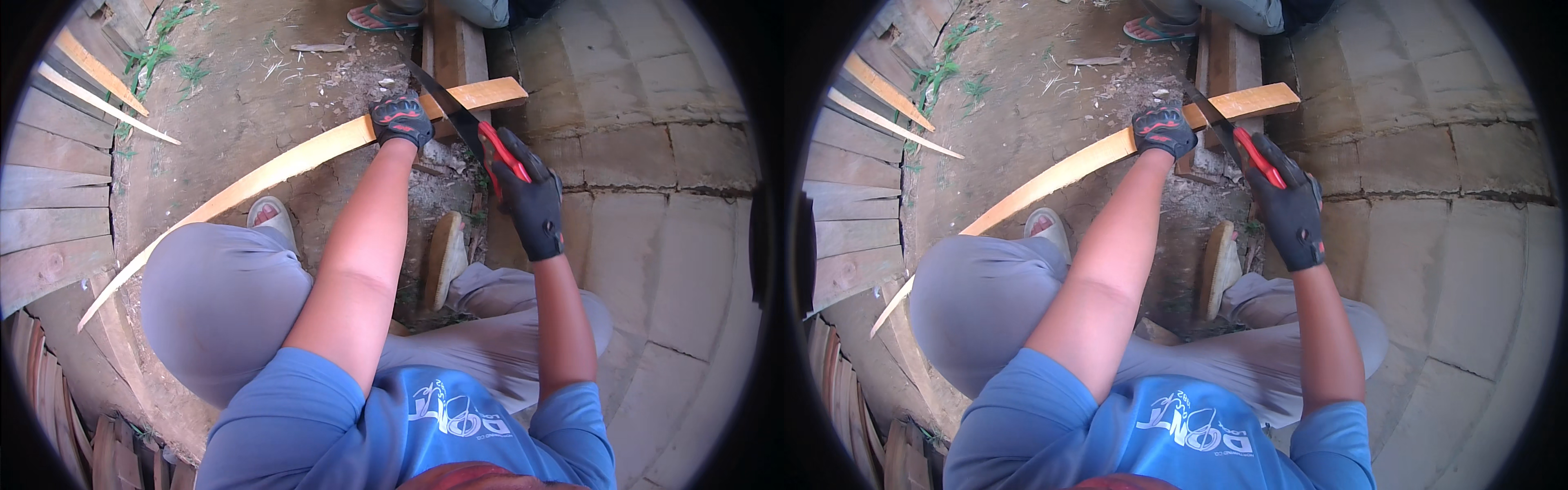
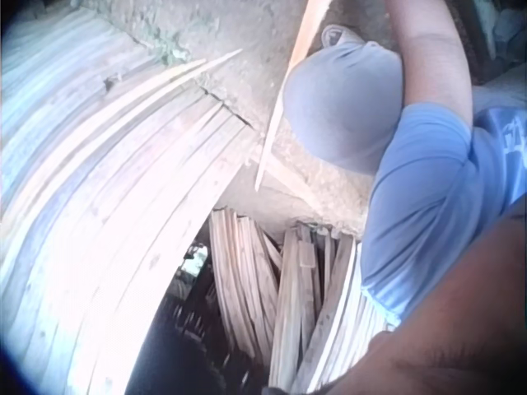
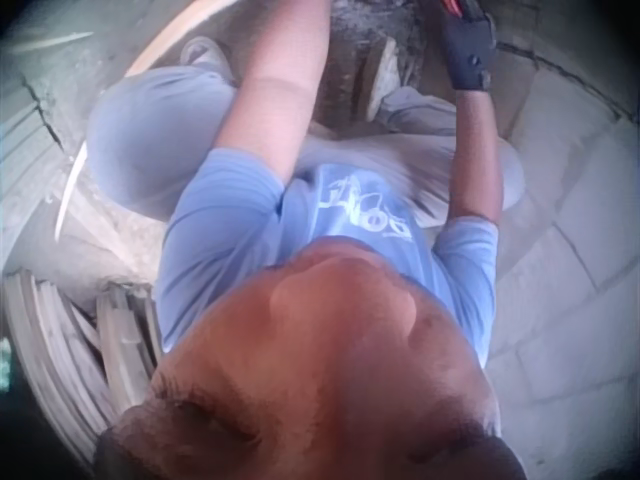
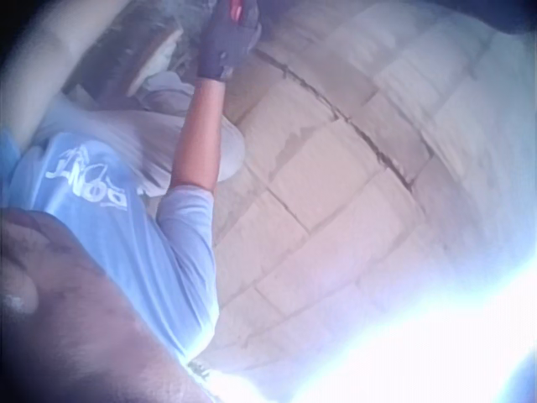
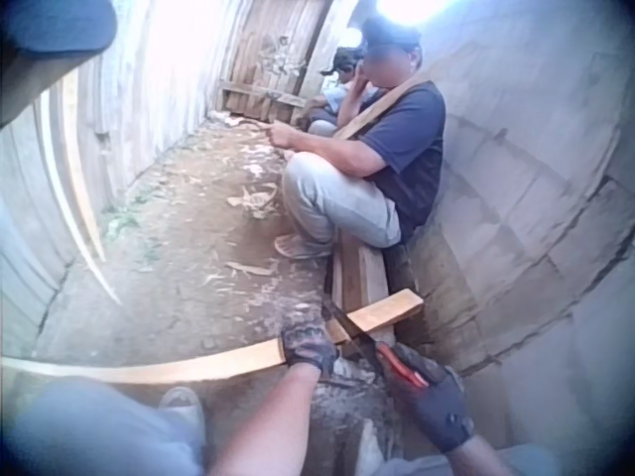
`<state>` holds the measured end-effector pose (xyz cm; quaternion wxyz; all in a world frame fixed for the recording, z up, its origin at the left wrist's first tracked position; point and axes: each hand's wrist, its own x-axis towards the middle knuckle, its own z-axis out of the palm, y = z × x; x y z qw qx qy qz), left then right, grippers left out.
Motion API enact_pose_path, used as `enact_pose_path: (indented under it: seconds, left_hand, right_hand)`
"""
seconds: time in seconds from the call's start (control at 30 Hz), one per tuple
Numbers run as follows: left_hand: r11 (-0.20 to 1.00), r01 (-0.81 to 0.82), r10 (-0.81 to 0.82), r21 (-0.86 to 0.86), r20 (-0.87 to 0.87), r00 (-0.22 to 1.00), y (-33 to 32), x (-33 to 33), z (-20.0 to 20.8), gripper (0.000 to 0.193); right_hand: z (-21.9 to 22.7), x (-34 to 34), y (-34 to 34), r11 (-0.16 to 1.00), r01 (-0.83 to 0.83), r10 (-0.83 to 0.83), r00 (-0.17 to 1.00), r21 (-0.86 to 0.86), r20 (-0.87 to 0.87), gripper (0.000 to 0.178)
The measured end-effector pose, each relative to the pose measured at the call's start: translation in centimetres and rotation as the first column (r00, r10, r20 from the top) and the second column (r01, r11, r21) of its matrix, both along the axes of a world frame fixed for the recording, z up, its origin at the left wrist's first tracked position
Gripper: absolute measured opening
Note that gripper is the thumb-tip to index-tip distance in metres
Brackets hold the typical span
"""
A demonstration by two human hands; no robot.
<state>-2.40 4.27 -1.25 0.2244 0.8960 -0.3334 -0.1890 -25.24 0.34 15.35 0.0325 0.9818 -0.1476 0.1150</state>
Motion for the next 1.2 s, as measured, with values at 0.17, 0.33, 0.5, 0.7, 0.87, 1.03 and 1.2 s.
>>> enact_pose_path:
  seconds: [0.17, 0.33, 0.5, 0.7, 0.87, 1.03, 1.2]
  left_hand:
    - [1.0, -0.013, 0.013, -0.012, 0.004, 1.0, 0.2, 0.0, 0.2, 0.046]
    - [0.999, -0.02, 0.021, -0.047, 0.019, 1.0, 0.1, -0.1, -0.1, 0.054]
    - [0.998, -0.004, 0.006, -0.059, 0.034, 0.999, 0.4, -0.2, -0.1, 0.058]
    - [1.0, 0.007, -0.007, -0.007, 0.056, 0.998, 0.1, -0.3, -0.2, 0.052]
    - [1.0, 0.022, -0.022, 0.019, 0.021, 1.0, 0.4, -0.4, 0.2, 0.049]
    - [0.994, 0.086, -0.085, 0.062, -0.016, 0.996, 0.3, 0.2, 0.8, 0.052]
    - [1.0, 0.0, 0.0, 0.009, 0.019, 1.0, 0.6, 0.1, 0.3, 0.039]
  right_hand:
    - [-4.5, 6.3, -3.4, 0.872, 0.2, -0.267, 0.959, 0.446, 0.094, 0.051]
    - [-7.7, 10.6, -5.8, 0.81, 0.172, -0.323, 0.929, 0.561, 0.18, 0.052]
    - [-9.3, 13.3, -5.9, 0.818, 0.203, -0.341, 0.925, 0.538, 0.169, 0.052]
    - [-9.8, 11.4, -5.8, 0.763, 0.171, -0.378, 0.9, 0.623, 0.216, 0.054]
    - [-6.6, 6.5, -2.0, 0.566, 0.311, -0.552, 0.831, 0.764, 0.071, 0.054]
    - [-3.8, -0.4, -0.5, 0.814, 0.174, -0.316, 0.933, 0.555, 0.172, 0.049]
    - [4.1, -4.1, 4.2, 0.502, 0.477, -0.596, 0.795, 0.721, -0.11, 0.051]
